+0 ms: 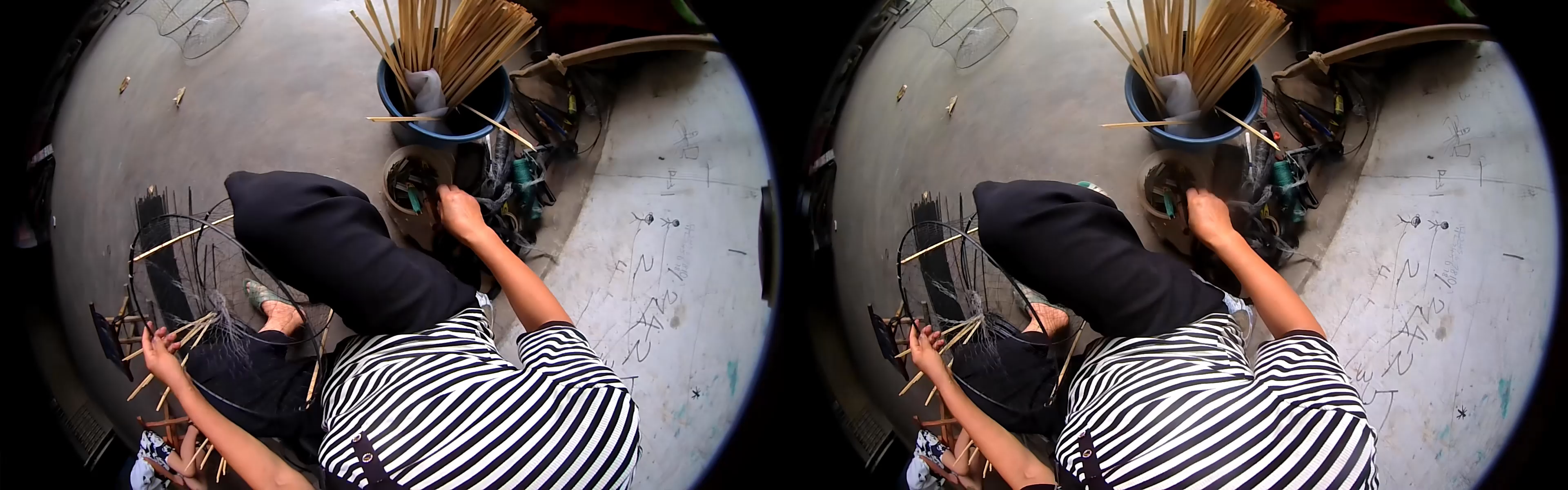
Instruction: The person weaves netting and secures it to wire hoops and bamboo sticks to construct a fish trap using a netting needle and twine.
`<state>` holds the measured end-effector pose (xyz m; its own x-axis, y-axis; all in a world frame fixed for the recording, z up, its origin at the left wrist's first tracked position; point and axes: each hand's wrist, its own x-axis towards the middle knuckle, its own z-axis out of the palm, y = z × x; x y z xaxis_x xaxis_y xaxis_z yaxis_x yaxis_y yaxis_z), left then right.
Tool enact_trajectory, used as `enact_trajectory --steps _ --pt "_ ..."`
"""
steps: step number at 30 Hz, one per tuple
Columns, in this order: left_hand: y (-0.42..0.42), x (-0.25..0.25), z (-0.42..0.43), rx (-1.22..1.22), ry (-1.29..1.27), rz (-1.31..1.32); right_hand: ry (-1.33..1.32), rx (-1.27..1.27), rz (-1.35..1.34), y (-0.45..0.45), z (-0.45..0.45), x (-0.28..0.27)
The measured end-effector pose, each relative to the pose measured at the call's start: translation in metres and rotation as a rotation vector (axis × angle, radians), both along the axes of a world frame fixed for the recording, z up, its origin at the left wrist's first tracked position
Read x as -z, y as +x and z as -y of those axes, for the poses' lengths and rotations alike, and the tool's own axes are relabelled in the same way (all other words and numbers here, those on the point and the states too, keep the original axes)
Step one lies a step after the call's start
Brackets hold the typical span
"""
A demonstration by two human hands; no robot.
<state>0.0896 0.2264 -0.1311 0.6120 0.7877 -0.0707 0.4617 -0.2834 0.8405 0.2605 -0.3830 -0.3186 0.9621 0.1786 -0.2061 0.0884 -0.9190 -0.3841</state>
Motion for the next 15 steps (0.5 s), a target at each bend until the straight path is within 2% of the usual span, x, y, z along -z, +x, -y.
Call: enact_trajectory --steps 4,8,11,14,15 --pt "-0.006 0.002 -0.003 0.026 0.018 0.01 -0.064 0.082 -0.15 0.03 0.006 0.04" --pt "-0.011 0.002 -0.002 0.042 0.017 0.025 0.046 0.065 -0.109 0.046 0.028 0.077" --pt "-0.013 0.002 0.001 0.043 0.016 0.026 -0.017 -0.053 -0.05 0.056 0.024 0.086" --pt "-0.014 0.002 0.002 0.038 0.024 0.011 0.064 0.079 -0.406 0.06 0.017 0.084" --pt "-0.014 0.001 0.003 0.032 0.025 0.007 0.053 0.086 -0.425 0.062 0.016 0.084"
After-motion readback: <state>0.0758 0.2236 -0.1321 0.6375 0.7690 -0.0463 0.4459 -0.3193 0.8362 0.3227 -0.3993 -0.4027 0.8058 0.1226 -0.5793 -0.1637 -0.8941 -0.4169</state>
